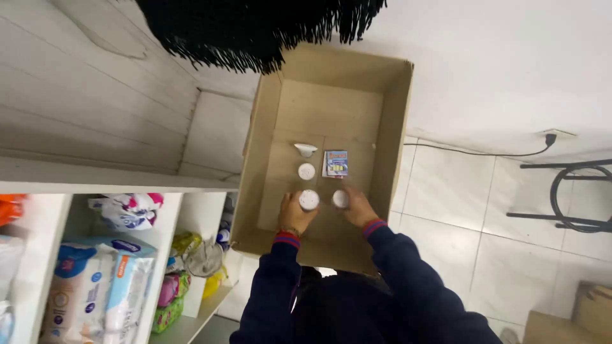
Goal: The person picks up various toiletries including a tube, small boxes, bottles, and packages of wipes from a shelf and places them one by one into a cardboard box on the floor.
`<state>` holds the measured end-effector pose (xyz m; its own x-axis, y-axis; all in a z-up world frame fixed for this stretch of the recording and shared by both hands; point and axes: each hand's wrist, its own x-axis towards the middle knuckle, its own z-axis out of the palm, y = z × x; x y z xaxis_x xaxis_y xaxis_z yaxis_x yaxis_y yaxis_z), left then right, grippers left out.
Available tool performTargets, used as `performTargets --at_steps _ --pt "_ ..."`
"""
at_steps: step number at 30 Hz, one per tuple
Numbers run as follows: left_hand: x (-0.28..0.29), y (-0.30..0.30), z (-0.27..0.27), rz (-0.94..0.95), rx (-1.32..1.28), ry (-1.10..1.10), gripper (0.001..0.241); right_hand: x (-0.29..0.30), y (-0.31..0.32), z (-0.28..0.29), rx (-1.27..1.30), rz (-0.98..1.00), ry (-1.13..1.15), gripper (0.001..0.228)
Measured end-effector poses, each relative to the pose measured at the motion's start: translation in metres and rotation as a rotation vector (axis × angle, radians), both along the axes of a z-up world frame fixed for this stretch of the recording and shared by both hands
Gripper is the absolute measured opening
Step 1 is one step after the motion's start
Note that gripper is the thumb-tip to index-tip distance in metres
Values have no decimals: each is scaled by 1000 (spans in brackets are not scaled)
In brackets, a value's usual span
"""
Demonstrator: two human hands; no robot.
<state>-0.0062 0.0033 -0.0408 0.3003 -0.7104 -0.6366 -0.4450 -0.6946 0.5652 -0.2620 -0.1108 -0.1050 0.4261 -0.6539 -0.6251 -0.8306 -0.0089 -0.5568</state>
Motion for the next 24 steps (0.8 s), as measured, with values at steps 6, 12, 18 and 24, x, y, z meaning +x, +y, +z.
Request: performTargets --at_steps 6,12,18,24 --pt "-20 -8 -54 69 65 42 72 6 20 -78 -55 89 3 88" --pt "-43 0 -128 9 32 33 80 18 26 -91 -32 204 134 80" --pt "-45 0 -106 -36 -58 -10 70 30 30 -30 53 168 129 89" --pt "-32 -23 12 64 -119 25 87 52 20 37 -58 184 57 84"
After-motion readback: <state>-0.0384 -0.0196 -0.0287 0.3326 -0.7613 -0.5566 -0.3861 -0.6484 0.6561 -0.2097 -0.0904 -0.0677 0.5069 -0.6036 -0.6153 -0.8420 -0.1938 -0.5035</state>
